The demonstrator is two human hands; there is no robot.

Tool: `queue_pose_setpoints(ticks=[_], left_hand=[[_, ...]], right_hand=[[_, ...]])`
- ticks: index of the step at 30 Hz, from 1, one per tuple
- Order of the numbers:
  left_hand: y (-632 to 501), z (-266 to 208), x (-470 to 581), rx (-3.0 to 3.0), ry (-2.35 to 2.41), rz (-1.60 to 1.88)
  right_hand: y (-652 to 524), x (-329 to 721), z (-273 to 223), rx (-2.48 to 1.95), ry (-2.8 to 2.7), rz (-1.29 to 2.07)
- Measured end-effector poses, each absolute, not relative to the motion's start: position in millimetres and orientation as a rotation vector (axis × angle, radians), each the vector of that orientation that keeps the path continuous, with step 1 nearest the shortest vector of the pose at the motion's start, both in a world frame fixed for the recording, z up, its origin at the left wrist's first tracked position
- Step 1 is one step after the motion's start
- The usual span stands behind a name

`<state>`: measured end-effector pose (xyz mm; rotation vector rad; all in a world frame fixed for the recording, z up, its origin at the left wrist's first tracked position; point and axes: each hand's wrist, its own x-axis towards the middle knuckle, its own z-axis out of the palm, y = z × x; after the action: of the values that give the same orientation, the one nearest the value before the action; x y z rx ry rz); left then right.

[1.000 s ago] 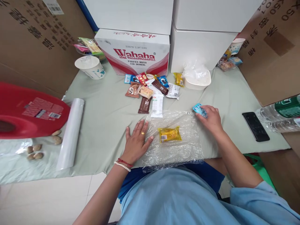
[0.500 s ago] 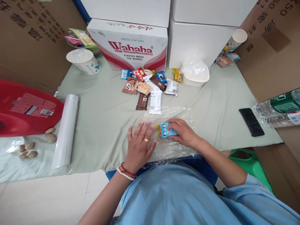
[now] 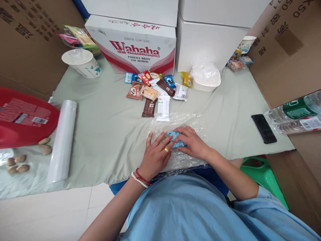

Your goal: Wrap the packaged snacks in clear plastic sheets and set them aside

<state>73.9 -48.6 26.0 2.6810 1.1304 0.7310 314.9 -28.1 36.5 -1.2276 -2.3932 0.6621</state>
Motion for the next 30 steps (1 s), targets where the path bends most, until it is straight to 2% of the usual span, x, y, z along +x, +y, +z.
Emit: queue_pose_setpoints(ticks=[6,14,21,24,27,30], left_hand=[[-52,13,69,2.406,1.42,0.898],[-59,7,65,2.403,1.607,0.45],[-61,8,70,2.4,1.649,0.385],[-61,9,66,2.387,1.654,0.442],[-66,17,56,2.384,1.642,0.645],[-76,28,37,2.438,1.395,0.848]], right_hand=[[-25,305,41,-1.264,-2.476,0.537],[-21,307,42,-1.287,-2.526,0.509],[-26,315,38,-1.298,-2.501,0.482],[-26,315,38,-1.273,-2.495,0.487],[-29,318,45,-1.235,-2.508,0.502],[-38,326,60,-1.202,-2.463,0.487]])
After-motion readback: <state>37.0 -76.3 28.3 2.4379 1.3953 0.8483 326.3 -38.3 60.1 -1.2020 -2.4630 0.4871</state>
